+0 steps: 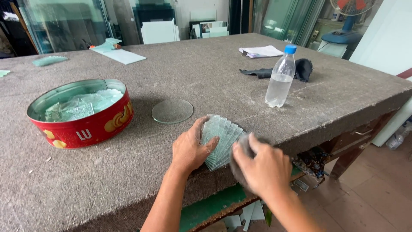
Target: The person uses a handheld grinding tool to smooth the edges of small glass pieces on a workbench. They hold the glass with one hand and move the tool along the edges, occasionally repositioning the pieces. A water bottle is used to wet the glass during the process.
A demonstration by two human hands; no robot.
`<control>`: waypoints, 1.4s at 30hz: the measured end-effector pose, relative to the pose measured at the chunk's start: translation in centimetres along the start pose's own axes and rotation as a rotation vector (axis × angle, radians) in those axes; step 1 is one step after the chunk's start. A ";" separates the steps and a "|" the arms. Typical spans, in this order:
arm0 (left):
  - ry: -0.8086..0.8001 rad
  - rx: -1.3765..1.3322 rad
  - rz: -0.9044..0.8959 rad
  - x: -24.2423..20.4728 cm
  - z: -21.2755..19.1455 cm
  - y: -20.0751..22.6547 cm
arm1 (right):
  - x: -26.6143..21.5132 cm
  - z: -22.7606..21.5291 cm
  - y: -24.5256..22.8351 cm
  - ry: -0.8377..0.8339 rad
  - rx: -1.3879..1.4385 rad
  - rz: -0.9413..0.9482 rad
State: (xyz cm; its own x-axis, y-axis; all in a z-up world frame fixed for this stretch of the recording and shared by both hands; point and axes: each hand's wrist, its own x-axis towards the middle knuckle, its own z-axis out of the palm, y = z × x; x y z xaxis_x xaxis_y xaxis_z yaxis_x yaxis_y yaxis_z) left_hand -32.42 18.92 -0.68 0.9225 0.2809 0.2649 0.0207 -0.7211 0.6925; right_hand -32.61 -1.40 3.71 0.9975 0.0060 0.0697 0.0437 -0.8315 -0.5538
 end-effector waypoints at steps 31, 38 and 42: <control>-0.018 -0.023 -0.002 -0.5 -0.6 0.3 | 1.2 0.0 2.7 0.059 0.053 0.019; -0.008 -0.011 -0.011 -0.6 -0.2 0.4 | 1.2 0.5 3.5 0.068 0.030 -0.081; -0.026 0.001 -0.004 -0.4 -0.7 0.6 | -0.7 2.9 3.8 0.098 0.034 -0.160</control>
State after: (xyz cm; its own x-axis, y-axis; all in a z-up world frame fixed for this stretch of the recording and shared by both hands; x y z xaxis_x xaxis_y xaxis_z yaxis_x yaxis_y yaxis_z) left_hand -33.06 18.75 0.08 0.9322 0.2670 0.2445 0.0246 -0.7205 0.6930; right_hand -32.95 -2.98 -0.85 0.9677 0.0807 0.2390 0.2046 -0.8050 -0.5569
